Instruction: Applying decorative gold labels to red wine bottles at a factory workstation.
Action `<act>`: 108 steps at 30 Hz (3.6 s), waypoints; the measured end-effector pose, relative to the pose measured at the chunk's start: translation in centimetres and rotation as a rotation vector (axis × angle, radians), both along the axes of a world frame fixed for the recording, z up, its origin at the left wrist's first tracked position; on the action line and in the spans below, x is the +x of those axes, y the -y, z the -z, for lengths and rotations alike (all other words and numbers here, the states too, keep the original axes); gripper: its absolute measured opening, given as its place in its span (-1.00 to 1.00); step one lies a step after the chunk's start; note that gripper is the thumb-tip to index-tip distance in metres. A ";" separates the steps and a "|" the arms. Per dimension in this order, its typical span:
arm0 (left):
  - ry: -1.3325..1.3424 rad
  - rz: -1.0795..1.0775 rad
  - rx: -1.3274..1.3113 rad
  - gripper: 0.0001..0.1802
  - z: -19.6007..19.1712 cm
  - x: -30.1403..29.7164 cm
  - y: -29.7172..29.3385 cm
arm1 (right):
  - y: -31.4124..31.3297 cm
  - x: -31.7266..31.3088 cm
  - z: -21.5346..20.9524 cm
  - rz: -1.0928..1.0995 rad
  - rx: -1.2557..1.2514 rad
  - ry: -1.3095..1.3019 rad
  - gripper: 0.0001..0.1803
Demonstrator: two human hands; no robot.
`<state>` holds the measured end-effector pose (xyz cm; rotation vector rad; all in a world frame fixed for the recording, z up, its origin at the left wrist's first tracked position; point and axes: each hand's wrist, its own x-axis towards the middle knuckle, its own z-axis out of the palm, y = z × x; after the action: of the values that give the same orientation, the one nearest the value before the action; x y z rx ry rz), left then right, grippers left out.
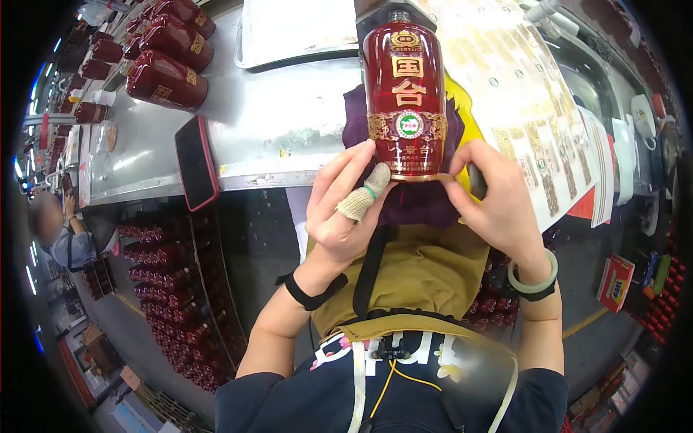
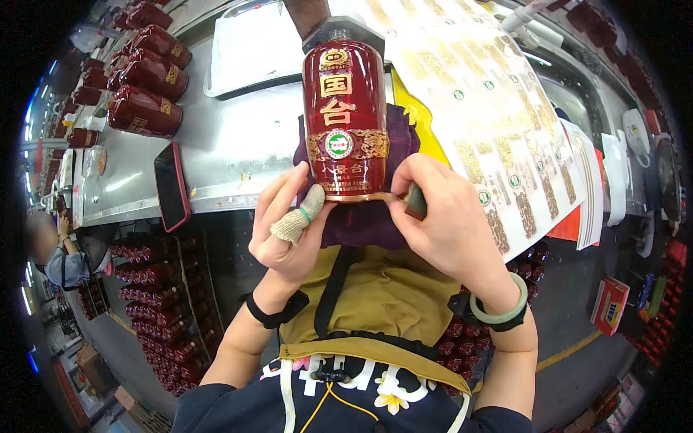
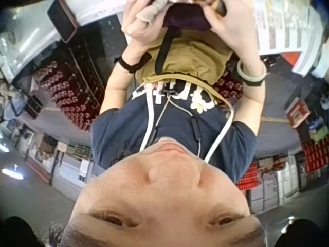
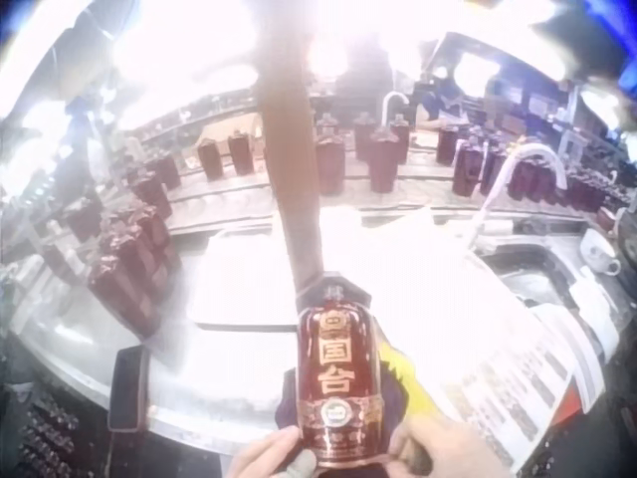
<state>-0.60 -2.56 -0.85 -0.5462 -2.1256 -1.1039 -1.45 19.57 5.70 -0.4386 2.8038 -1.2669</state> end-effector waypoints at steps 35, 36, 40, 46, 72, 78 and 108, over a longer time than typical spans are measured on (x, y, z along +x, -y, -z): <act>-0.075 -0.117 -0.145 -0.70 0.0 0.5 -0.6 | -1.4 -0.1 -1.7 0.013 -0.123 0.166 -0.83; -0.075 -0.119 -0.145 -0.70 0.0 0.5 -0.5 | -1.4 0.0 -1.7 0.000 -0.166 0.170 -0.83; -0.069 -0.112 -0.110 -0.72 0.2 0.4 -0.6 | -0.8 0.1 -2.4 -0.073 -0.305 0.102 -0.84; -0.031 -0.149 -0.050 -0.69 0.7 0.6 -0.8 | 0.5 -0.4 -3.5 -0.112 -0.312 0.032 -0.85; -0.095 -0.015 -0.050 -0.82 -0.3 0.0 -1.6 | -1.5 0.5 -0.1 0.081 -0.128 0.042 -0.82; -0.096 0.029 -0.118 -0.85 -1.0 -0.6 -1.7 | -1.1 0.3 0.2 0.092 -0.145 0.070 -0.84; 0.023 -0.045 -0.024 -0.71 -0.3 0.3 -1.4 | -0.3 0.1 0.8 0.071 -0.273 0.106 -0.81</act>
<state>-0.32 -1.14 -0.52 -0.4972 -2.1626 -1.0657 -1.31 19.84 4.95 -0.2721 2.5904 -1.6442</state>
